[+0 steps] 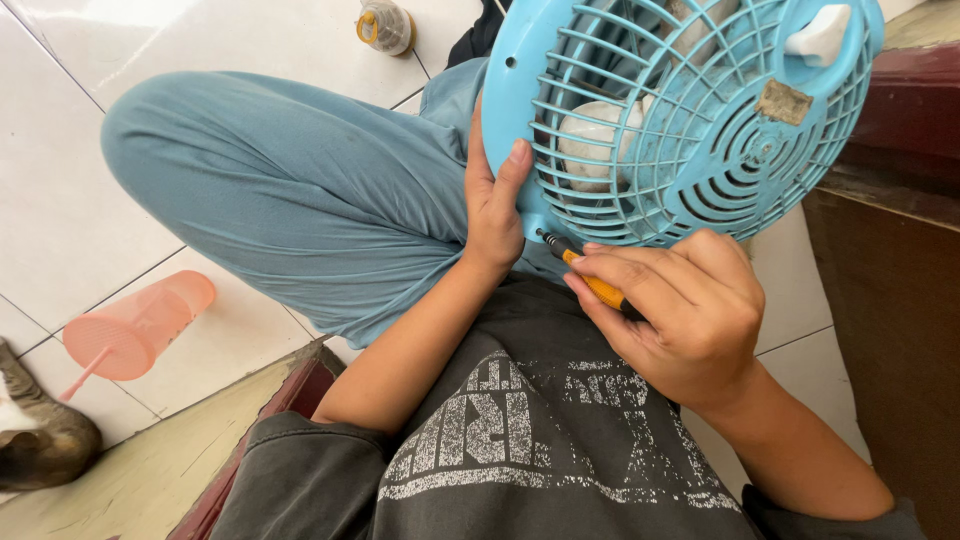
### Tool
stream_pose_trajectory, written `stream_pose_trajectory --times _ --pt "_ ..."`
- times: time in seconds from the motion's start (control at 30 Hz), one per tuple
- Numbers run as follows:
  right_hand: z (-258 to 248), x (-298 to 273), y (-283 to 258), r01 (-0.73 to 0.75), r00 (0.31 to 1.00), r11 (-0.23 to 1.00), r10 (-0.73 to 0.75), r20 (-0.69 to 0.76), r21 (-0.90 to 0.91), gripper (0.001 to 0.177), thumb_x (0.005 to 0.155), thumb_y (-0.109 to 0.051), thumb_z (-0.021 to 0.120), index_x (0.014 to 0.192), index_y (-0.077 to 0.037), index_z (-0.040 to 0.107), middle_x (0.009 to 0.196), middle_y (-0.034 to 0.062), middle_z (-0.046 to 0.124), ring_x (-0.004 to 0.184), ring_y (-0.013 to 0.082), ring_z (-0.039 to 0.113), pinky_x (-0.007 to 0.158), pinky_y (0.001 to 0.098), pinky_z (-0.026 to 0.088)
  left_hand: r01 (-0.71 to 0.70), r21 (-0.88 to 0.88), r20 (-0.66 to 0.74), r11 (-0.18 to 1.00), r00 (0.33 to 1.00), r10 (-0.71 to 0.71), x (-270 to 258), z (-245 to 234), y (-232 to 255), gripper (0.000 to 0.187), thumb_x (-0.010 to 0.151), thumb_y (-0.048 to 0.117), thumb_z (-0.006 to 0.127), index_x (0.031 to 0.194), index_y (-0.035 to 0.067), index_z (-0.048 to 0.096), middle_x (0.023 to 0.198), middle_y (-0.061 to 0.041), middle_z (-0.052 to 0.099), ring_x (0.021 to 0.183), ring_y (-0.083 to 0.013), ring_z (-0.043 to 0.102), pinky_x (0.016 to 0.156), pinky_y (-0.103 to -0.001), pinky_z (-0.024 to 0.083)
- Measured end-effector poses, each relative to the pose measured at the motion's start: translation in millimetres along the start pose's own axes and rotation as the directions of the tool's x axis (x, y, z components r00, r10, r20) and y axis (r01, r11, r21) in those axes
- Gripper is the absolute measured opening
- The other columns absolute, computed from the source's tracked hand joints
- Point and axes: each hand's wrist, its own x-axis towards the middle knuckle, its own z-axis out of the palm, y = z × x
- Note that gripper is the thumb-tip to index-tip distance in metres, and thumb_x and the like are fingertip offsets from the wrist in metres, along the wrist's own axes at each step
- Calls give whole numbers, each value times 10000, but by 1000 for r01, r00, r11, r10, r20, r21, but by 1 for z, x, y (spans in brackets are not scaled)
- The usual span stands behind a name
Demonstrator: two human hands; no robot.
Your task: The person sits on the floor and uses a screwdriver to remove screws from the casing of a small blue electric fan. They rotate the fan to access different screw locations and continue unscrewing throughout the clip.
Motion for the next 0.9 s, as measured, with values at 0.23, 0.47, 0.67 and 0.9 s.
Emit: stream_pose_trajectory --times 0.23,0.47,0.67,0.9 --pt "-9 11 2 145 983 988 -138 117 -48 190 820 -146 888 980 -118 789 1039 -31 777 718 161 543 662 348 396 -51 76 10 996 999 51 -3 6 4 627 1121 240 551 1635 -4 289 1551 -129 449 1425 -177 442 1241 -315 329" --pt "-19 23 -1 175 971 982 -159 178 -77 192 812 -191 887 953 -118 779 813 -29 675 724 200 552 646 369 407 -12 46 2 999 1000 12 -2 16 19 597 1119 205 576 1612 -21 327 1441 -141 529 1291 -172 514 1147 -301 407" --pt "-39 36 -9 247 952 968 -234 198 -43 221 777 -154 843 971 -79 767 922 15 735 752 201 591 645 356 433 -79 86 61 993 995 74 2 24 41 619 1107 217 603 1628 5 345 1464 -132 547 1329 -165 544 1168 -306 431" --pt "-42 36 -22 175 955 970 -125 269 -170 158 835 -169 811 939 -81 730 862 10 720 715 208 639 568 356 443 -44 86 37 995 998 41 0 34 52 624 1107 242 610 1626 4 360 1408 -149 591 1274 -171 574 1128 -308 462"
